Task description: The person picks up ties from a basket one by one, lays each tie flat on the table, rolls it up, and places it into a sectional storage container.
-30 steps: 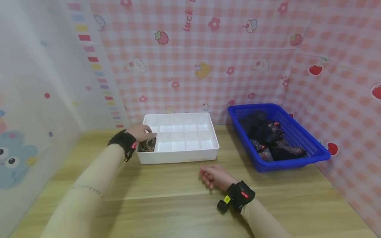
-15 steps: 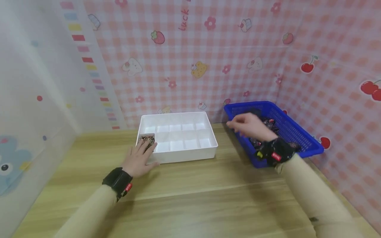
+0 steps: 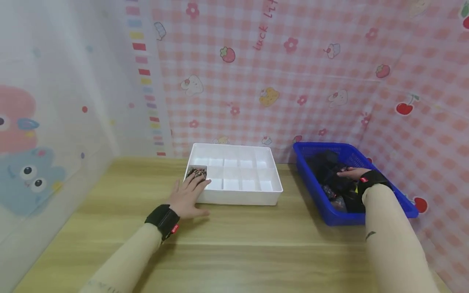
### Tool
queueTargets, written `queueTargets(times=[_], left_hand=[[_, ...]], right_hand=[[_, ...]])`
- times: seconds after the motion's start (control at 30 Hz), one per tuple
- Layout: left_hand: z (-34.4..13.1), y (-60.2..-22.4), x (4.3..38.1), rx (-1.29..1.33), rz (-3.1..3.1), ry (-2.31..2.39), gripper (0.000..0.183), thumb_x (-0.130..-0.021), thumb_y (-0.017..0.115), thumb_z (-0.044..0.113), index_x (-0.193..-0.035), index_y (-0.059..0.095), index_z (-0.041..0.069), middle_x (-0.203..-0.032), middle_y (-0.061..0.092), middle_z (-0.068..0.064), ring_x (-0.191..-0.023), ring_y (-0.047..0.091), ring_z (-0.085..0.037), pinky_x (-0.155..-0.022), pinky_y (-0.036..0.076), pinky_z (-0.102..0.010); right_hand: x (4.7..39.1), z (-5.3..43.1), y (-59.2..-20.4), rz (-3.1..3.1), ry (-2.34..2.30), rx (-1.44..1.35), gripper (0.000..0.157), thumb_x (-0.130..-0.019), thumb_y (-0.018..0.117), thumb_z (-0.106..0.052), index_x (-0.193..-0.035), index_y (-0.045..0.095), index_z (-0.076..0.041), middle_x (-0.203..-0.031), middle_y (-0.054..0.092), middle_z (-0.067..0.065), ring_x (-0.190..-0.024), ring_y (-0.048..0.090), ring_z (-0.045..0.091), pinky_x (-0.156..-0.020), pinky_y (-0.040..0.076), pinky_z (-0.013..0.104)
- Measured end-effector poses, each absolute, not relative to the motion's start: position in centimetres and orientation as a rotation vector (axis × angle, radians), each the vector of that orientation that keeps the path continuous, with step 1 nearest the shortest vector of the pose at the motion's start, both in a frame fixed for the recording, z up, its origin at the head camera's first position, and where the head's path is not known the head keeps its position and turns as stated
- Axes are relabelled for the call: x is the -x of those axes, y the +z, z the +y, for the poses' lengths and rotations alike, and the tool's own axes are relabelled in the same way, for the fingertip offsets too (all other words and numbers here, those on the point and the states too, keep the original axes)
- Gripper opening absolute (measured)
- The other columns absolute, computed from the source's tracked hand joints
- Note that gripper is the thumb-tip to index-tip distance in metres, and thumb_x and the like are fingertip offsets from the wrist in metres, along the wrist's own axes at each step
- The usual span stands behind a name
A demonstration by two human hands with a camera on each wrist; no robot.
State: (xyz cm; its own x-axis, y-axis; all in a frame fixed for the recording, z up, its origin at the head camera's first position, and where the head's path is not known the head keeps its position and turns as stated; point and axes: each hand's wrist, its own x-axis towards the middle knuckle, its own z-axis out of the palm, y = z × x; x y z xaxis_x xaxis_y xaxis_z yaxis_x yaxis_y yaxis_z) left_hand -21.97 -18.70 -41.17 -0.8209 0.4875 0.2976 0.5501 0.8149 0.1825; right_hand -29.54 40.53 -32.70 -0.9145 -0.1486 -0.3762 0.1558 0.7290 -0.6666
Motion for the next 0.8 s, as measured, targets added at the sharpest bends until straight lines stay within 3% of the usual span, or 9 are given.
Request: queueTargets(times=[0.03,0.1,0.2,0.37,0.5,0.67,0.8], left_hand=[[-18.5,-41.1,22.0,0.798,-2.77,-0.381,0.096,-0.073,0.077,0.056,-0.15,0.034,0.018,-0.154,0.029,-0.013,-0.143,0.015,-0.039,-0.102,0.015,-0.074],[-18.2,-40.8,21.9,0.791,-2.778,-0.387,0.095,-0.073,0.077,0.054,-0.149,0.034,0.018,-0.154,0.029,-0.013,-0.143,0.015,-0.039,-0.102,0.015,-0.074],[-17.7,-40.5,21.8,0.79,-2.778,-0.392,0.094,-0.073,0.079,0.052,-0.148,0.036,0.018,-0.153,0.03,-0.013,-0.142,0.018,-0.039,-0.101,0.016,-0.074],[-16.9,-40.2,21.8,0.812,-2.778,-0.384,0.091,-0.073,0.08,0.05,-0.147,0.038,0.017,-0.152,0.032,-0.013,-0.141,0.02,-0.04,-0.101,0.018,-0.074],[-16.7,-40.4,21.8,0.812,-2.791,-0.39,0.089,-0.074,0.079,0.05,-0.147,0.038,0.017,-0.152,0.031,-0.013,-0.141,0.019,-0.04,-0.102,0.017,-0.073],[-17.5,-40.8,21.8,0.798,-2.797,-0.411,0.089,-0.074,0.079,0.05,-0.146,0.038,0.018,-0.152,0.03,-0.013,-0.141,0.018,-0.041,-0.102,0.016,-0.073],[-18.3,-41.0,21.8,0.78,-2.782,-0.416,0.088,-0.073,0.079,0.05,-0.145,0.04,0.018,-0.151,0.031,-0.014,-0.14,0.02,-0.041,-0.102,0.017,-0.073]], right_hand=[[29.7,40.7,-33.3,2.657,-0.833,0.041,0.092,-0.09,0.054,-0.056,-0.139,0.031,0.018,-0.145,0.014,0.042,-0.136,0.015,0.053,-0.11,0.025,0.053],[29.7,40.6,-34.1,2.672,-0.836,-0.02,0.093,-0.087,0.058,-0.057,-0.138,0.034,0.017,-0.145,0.022,0.04,-0.136,0.016,0.053,-0.11,0.02,0.057],[28.2,39.1,-34.4,2.768,-0.784,-0.163,0.078,-0.088,0.062,-0.047,-0.127,0.045,0.018,-0.134,0.037,0.038,-0.128,0.032,0.051,-0.107,0.029,0.055],[25.0,36.6,-33.4,2.93,-0.764,-0.283,0.066,-0.081,0.067,-0.024,-0.12,0.044,0.025,-0.125,0.044,0.043,-0.115,0.044,0.055,-0.098,0.039,0.057],[25.9,38.0,-33.3,3.039,-0.69,-0.252,0.061,-0.076,0.071,-0.023,-0.109,0.051,0.024,-0.112,0.054,0.041,-0.102,0.051,0.054,-0.09,0.044,0.056],[27.6,39.4,-30.2,3.177,-0.701,-0.237,0.042,-0.076,0.072,-0.026,-0.083,0.064,0.014,-0.08,0.064,0.028,-0.075,0.061,0.04,-0.069,0.052,0.043],[27.4,38.5,-24.9,3.229,-1.078,-0.268,0.023,-0.079,0.07,-0.021,-0.067,0.067,-0.001,-0.058,0.058,0.002,-0.05,0.058,0.017,-0.051,0.051,0.029]])
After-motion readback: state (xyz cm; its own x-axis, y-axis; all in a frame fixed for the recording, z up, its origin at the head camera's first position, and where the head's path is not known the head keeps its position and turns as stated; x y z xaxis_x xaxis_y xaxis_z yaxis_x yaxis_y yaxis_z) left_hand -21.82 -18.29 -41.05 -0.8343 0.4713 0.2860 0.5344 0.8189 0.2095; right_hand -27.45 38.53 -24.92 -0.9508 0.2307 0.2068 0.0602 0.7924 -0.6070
